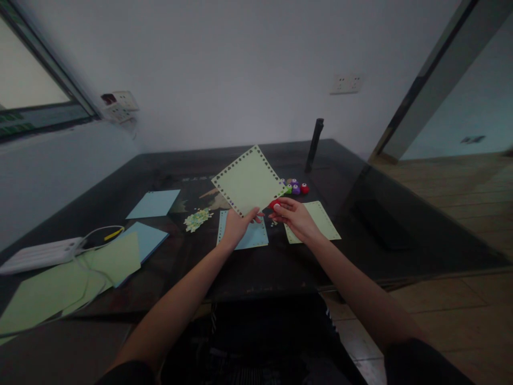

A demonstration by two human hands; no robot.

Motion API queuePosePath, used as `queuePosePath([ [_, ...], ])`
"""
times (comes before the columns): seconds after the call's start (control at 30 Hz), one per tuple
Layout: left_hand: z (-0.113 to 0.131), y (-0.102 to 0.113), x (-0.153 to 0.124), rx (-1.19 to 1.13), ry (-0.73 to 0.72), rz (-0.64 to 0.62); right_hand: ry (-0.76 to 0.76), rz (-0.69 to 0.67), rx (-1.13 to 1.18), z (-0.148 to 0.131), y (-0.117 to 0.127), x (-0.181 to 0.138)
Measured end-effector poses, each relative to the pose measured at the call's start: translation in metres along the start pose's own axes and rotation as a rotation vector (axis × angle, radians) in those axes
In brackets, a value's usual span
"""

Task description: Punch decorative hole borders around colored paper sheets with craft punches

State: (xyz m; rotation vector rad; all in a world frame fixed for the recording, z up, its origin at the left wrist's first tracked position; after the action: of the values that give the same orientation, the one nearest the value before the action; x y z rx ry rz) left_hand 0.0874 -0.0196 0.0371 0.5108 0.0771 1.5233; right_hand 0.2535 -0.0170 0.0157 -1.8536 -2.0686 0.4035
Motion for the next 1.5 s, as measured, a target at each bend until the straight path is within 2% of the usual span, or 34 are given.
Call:
queuePosePath([
  [0.43, -0.003, -0.002, 0.002, 0.017, -0.024, -0.008, 0.010, -0.002, 0.066, 0.000, -0.002, 0.000],
  [1.1, -0.018, -0.009, 0.004, 0.023, -0.069, -0.049, 0.046, 0.022, -0.019, -0.003, -0.001, -0.001],
  [1.5, -0.014, -0.010, 0.003, 0.032, -0.067, -0.052, 0.038, 0.025, -0.014, -0.002, -0.001, 0.000],
])
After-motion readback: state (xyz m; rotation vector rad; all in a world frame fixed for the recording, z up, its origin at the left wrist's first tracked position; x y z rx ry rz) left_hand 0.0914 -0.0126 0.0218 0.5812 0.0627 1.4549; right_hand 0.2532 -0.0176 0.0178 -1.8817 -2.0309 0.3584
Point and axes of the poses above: each hand's wrist, its own x-axis towards the middle knuckle, its own y-axis out of the back of the hand, z = x × y, the point moved 4 cm from there along x, towards the middle knuckle, and after that the axes turned 5 degrees about x, right-handed, at the moved point
